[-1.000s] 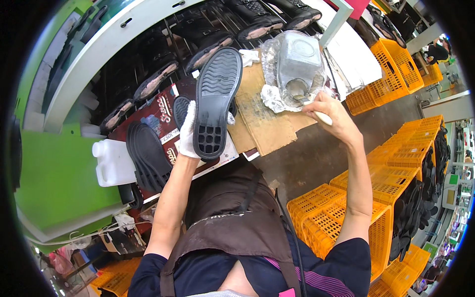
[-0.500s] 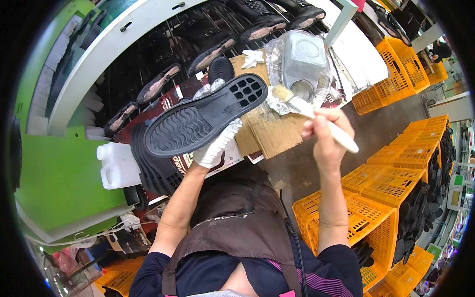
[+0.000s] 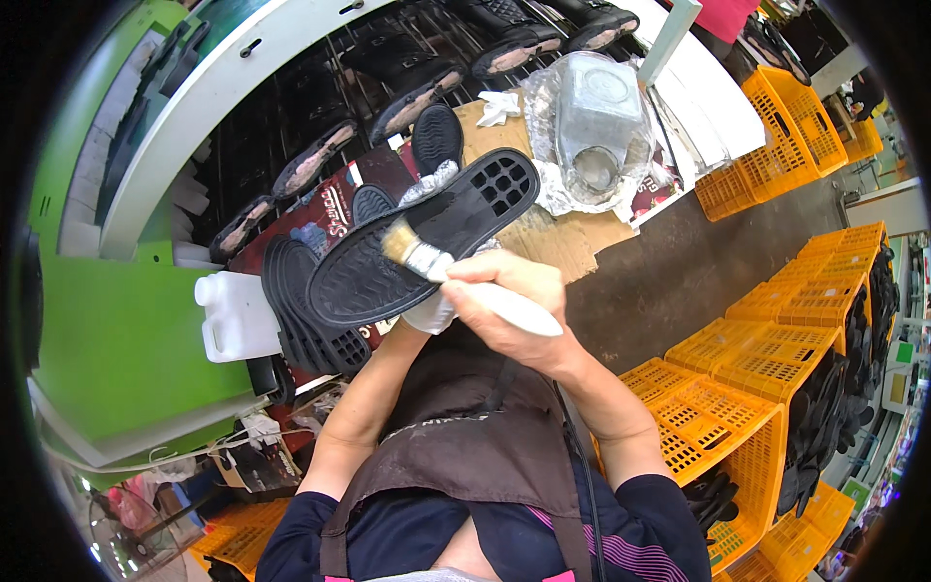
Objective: The person applies adhesive to shoe soles using a brush and moves the soles by hand between the worktable and the conveyor belt.
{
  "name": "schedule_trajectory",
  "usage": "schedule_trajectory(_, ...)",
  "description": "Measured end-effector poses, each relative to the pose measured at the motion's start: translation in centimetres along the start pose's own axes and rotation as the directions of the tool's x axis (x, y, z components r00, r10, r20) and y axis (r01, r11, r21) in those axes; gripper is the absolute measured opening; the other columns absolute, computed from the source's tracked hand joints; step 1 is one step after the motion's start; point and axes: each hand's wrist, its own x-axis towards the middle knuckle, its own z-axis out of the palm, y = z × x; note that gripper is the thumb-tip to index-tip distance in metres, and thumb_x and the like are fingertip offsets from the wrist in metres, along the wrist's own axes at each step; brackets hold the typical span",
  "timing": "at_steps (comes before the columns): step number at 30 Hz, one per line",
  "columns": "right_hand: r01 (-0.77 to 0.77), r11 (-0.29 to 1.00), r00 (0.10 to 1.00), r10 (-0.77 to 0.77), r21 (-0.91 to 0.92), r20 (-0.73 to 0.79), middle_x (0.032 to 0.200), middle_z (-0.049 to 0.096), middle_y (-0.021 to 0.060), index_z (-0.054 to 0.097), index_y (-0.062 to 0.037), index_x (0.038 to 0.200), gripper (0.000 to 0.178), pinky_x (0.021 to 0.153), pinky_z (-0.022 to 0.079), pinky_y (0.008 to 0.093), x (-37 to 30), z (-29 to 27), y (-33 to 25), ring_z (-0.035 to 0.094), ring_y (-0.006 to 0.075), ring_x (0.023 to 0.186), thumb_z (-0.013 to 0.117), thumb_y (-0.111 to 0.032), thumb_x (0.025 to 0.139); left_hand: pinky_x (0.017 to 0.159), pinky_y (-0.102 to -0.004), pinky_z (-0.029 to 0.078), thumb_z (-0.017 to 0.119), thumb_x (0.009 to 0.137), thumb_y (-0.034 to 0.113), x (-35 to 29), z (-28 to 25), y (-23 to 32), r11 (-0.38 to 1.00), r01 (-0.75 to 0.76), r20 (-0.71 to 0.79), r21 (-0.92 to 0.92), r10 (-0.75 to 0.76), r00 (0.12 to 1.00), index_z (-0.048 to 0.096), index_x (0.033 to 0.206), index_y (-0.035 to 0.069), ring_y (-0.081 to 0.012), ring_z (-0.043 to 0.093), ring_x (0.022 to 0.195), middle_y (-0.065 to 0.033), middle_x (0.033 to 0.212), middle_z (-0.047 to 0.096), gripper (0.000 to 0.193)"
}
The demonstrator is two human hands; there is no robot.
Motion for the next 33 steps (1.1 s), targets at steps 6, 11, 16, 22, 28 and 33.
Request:
schedule_trajectory(6,-0.094,0.995,0.993,0.092,-0.022,-0.08,0.075,0.068,0.011,0.061,0.0062,0.094,0.011,0.056,0.053,0.0226,0.5,-1.0,0.1,0.065,0.0118,0.063,0.062,-0.004,0.088,0.107,-0.0344,0.034,0.059,0.092,0.014,-0.8,-1.0,-0.8,0.951,-0.024,0.024,0.308,0.017,1.0,0.039,0.137,0.005,-0.0184,0.044,0.124,-0.01,0.135,0.046,0.05)
schedule_trajectory(11,-0.198,0.98,0.927,0.196,0.029,-0.32,0.072,0.065,0.0106,0.06,0.0061,0.095,0.012,0.055,0.051,0.0222,0.5,-3.2,0.7,0.06,0.0112,0.058,0.059,-0.006,0.091,0.099,-0.0324,0.042,0.064,0.084,-0.001,0.0,0.5,1.1,0.767,-0.193,0.065,0.612,0.194,0.979,0.049,0.13,0.002,-0.0205,0.053,0.116,-0.0123,0.126,0.056,0.048)
schedule_trajectory(16,-0.206,0.978,0.906,0.174,-0.043,-0.386,0.071,0.064,0.0091,0.061,0.0053,0.094,0.013,0.055,0.049,0.0216,0.3,-4.3,1.5,0.059,0.0109,0.058,0.059,-0.007,0.092,0.103,-0.034,0.039,0.065,0.083,-0.001,0.0,1.3,1.5,0.778,-0.181,0.038,0.601,0.199,0.979,0.046,0.134,0.003,-0.021,0.052,0.119,-0.0125,0.131,0.053,0.054)
schedule_trajectory(22,-0.188,0.982,0.916,0.167,-0.023,-0.366,0.07,0.065,0.0089,0.062,0.0058,0.093,0.013,0.054,0.049,0.0216,0.1,-2.4,0.5,0.059,0.0099,0.056,0.061,-0.007,0.09,0.1,-0.035,0.041,0.062,0.087,0.001,-0.3,1.1,0.8,0.795,-0.147,0.071,0.589,0.131,0.989,0.051,0.128,0.002,-0.0215,0.054,0.116,-0.012,0.126,0.057,0.043)
schedule_trajectory(28,-0.215,0.977,0.95,0.207,-0.01,-0.232,0.073,0.066,0.0093,0.062,0.0065,0.094,0.014,0.055,0.053,0.021,-0.7,-0.1,-0.3,0.062,0.0098,0.06,0.061,-0.007,0.09,0.072,-0.0272,0.046,0.063,0.087,0.007,-1.5,-0.4,-2.4,0.934,0.194,-0.076,0.299,-0.179,0.981,0.061,0.104,0.003,-0.0123,0.058,0.082,-0.0041,0.093,0.063,0.018)
schedule_trajectory(33,-0.135,0.991,0.98,0.134,-0.003,-0.149,0.072,0.066,0.0087,0.062,0.0052,0.093,0.01,0.056,0.053,0.0212,-0.6,1.1,-0.4,0.063,0.0102,0.061,0.062,-0.005,0.089,0.067,-0.0248,0.044,0.063,0.085,0.006,-1.2,0.7,-0.5,0.946,0.074,0.011,0.314,-0.082,0.997,0.058,0.092,0.006,-0.0081,0.053,0.077,0.0001,0.082,0.056,0.009)
